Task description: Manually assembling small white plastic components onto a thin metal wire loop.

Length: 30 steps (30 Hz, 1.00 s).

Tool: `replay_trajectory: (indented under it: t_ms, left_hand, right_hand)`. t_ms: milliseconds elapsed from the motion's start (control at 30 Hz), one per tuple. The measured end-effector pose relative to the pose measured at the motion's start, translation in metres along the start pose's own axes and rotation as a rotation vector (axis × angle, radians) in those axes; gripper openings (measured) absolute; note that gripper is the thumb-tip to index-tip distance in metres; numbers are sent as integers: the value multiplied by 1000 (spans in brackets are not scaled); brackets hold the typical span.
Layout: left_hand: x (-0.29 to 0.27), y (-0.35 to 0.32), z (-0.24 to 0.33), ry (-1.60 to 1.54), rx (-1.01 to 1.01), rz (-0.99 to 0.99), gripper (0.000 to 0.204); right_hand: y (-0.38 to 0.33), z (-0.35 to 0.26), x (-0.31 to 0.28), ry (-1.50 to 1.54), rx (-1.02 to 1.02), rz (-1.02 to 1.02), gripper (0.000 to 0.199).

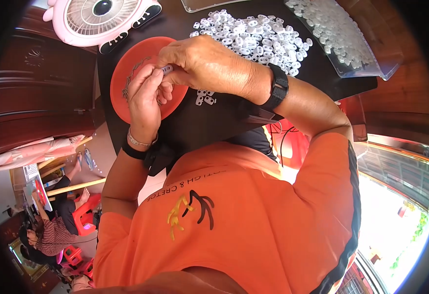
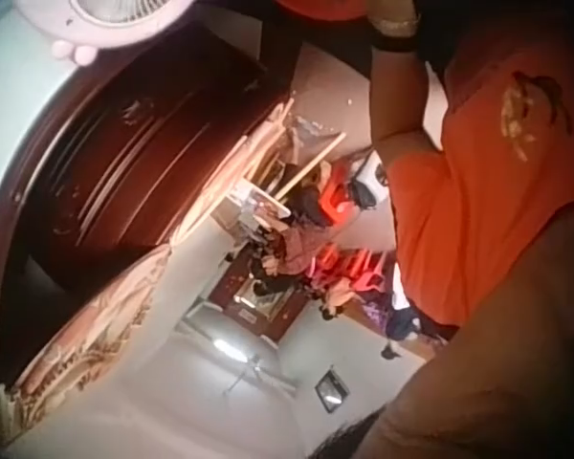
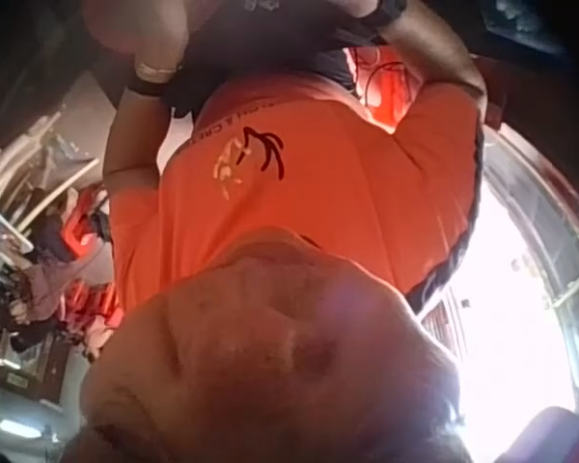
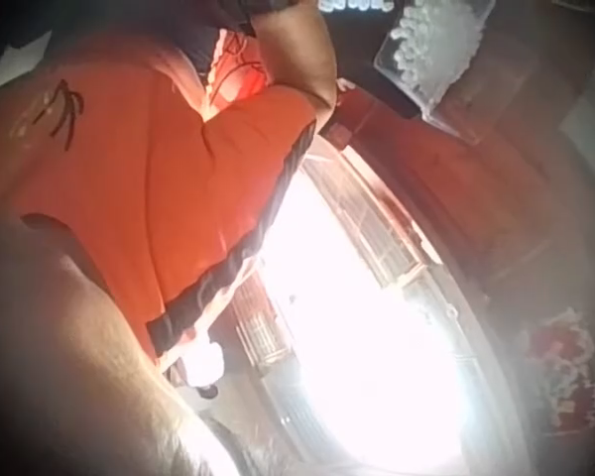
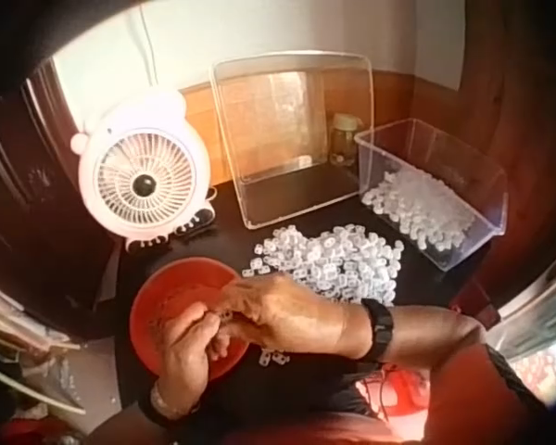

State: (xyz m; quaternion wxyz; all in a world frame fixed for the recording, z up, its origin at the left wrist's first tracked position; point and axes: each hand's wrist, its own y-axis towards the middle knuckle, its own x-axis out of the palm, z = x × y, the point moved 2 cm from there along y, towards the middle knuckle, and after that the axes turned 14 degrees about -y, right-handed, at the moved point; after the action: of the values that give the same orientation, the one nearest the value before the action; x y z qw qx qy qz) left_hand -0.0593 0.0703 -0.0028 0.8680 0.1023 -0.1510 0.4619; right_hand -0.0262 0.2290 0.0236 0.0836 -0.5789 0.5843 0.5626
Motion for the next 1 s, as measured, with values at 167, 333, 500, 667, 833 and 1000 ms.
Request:
replay_trajectory:
  t_ms: [167, 333, 500, 667, 833, 1000]
  left_hand:
    - [4, -4, -1, -15, 29, 35, 24]
    - [4, -6, -4, -34, 67, 23, 25]
    - [8, -8, 2, 17, 114, -9, 26]
    - [4, -13, 8, 89, 208, -14, 24]
    - [2, -7, 10, 35, 125, -25, 23]
    - [-2, -2, 11, -2, 66, -15, 22]
  right_hand:
    - [-3, -4, 2, -8, 2, 27, 21]
    - [-4, -4, 5, -6, -6, 49, 17]
    - [3, -12, -13, 77, -33, 71, 19]
    - [18, -1, -83, -243, 56, 335, 10]
    - [-11, 36, -210, -1046, 477, 709, 23]
    - [-33, 72, -223, -1579, 394, 527, 21]
